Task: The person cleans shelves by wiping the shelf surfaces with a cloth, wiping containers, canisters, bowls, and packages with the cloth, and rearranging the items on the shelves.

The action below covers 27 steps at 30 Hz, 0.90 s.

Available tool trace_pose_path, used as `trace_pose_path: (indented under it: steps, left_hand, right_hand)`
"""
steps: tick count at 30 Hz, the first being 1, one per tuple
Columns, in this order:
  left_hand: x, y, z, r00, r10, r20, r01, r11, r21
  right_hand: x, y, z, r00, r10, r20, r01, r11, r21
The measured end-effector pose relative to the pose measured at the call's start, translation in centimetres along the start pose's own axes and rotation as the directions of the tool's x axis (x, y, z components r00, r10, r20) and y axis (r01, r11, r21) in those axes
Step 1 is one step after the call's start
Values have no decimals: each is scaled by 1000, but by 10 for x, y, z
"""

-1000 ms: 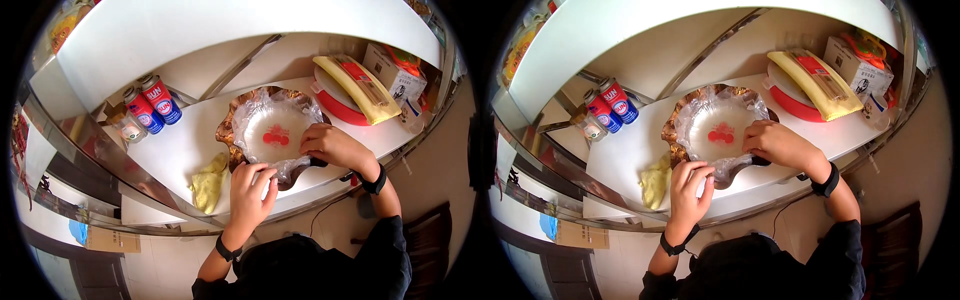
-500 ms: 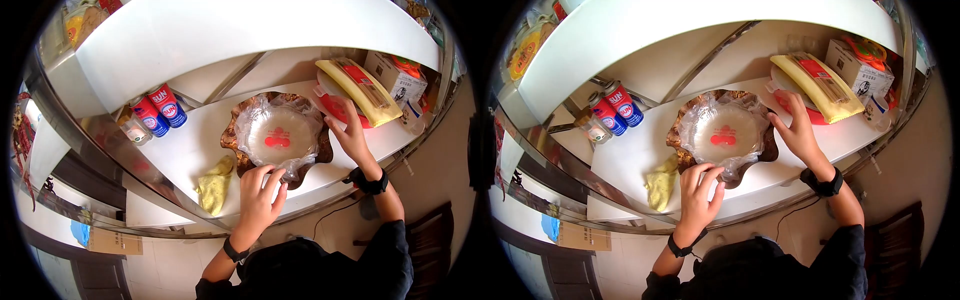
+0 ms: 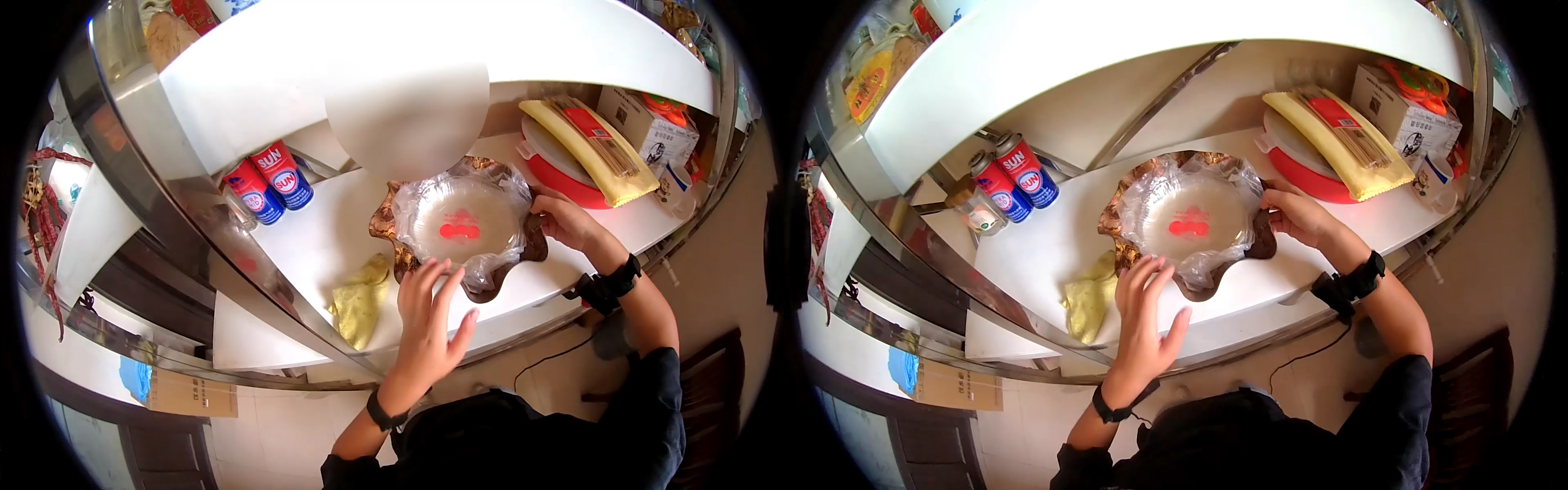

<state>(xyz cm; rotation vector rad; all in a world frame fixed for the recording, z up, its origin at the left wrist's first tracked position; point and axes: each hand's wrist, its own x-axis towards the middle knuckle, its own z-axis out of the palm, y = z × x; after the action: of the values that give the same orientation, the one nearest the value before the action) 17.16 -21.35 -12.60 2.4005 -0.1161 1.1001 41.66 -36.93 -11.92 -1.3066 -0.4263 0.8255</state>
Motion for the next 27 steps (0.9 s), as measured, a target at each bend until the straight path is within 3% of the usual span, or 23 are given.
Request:
trace_pose_path:
  steps: [3, 6, 8, 12, 13, 16, 18, 20, 22, 27]
  left_hand:
    - [-19, 12, -37, 986, 156, -54, -161, 980, -117]
    - [-36, 20, -77, 942, 294, -164, -287, 956, 67]
    - [-41, 10, -95, 924, 298, -239, -252, 946, 204]
    - [-53, -17, -117, 934, 105, -340, -40, 981, 191]
    - [-56, -22, -121, 915, 77, -397, -11, 986, 166]
    - [-67, -46, -126, 832, -191, -521, 221, 975, -4]
    - [-71, -64, -126, 842, -371, -392, 391, 920, -30]
    - [-73, -86, -126, 911, -410, -40, 412, 909, 60]
    - [-62, -82, -121, 950, -276, 144, 250, 953, 172]
    - [-52, -78, -117, 917, -267, 295, 258, 964, 72]
  right_hand:
    - [-1, -13, 12, 998, -11, -62, 9, 999, -44]
    - [11, -14, 10, 998, -34, -47, 32, 998, -52]
    - [22, -10, 11, 998, -53, -33, 52, 999, -14]
    - [34, -3, 40, 992, -113, -48, 117, 991, 68]
    - [38, 0, 47, 991, -121, -59, 126, 988, 88]
    - [49, 1, 71, 986, -144, -81, 154, 979, 136]
    - [57, -2, 88, 980, -182, -76, 193, 968, 164]
    - [80, 5, 92, 985, -173, -18, 173, 970, 170]
    - [96, 14, 103, 986, -166, -4, 164, 971, 173]
    - [90, 27, 150, 974, -151, -170, 184, 961, 204]
